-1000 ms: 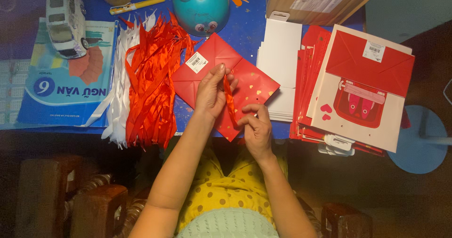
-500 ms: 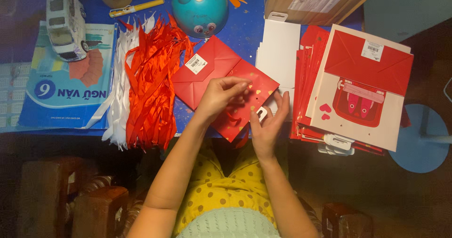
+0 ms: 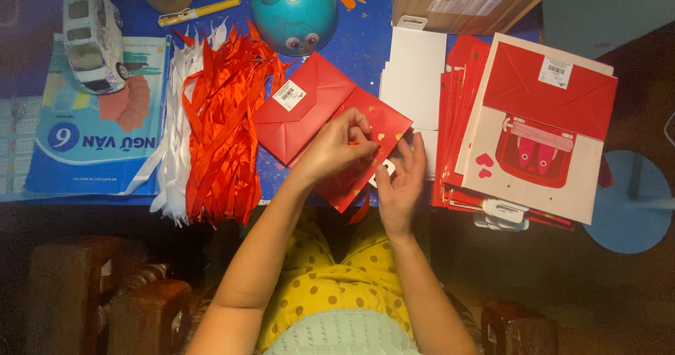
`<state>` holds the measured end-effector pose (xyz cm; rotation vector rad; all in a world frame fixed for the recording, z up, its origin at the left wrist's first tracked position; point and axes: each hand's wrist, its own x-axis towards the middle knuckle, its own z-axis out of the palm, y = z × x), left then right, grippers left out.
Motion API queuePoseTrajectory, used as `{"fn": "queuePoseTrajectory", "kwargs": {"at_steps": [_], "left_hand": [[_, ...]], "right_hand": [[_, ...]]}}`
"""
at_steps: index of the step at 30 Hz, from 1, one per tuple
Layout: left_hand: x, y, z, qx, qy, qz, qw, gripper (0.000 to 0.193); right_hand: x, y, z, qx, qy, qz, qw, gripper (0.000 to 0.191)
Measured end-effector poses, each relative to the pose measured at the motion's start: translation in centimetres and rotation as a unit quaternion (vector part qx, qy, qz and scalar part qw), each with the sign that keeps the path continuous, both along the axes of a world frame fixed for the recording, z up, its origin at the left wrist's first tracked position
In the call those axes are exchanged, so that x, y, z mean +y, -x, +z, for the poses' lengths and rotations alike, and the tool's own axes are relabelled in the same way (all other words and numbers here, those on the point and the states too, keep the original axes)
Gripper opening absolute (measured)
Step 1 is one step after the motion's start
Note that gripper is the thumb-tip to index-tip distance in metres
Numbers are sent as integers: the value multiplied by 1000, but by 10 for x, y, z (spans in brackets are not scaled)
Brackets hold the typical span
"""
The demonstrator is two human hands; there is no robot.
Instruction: The person assembles red gift boxes by inserting white paper inserts and threading red ribbons through the handles. They handle multiple boxes one at a time, folding and securing the ribbons before stacking the completed boxes on the table.
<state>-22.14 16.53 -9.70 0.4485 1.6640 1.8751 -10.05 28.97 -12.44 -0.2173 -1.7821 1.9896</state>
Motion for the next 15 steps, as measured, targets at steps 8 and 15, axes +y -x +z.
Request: {"fn": "queuePoseTrajectory", "kwargs": {"at_steps": [8, 15], "left_hand": [[7, 5, 6, -42, 21, -17, 999, 29], [0, 2, -2, -110, 62, 15, 992, 30]], "right_hand": [[2, -1, -3, 9, -2, 19, 1000, 55], [1, 1, -12, 53, -50, -75, 995, 35]]}}
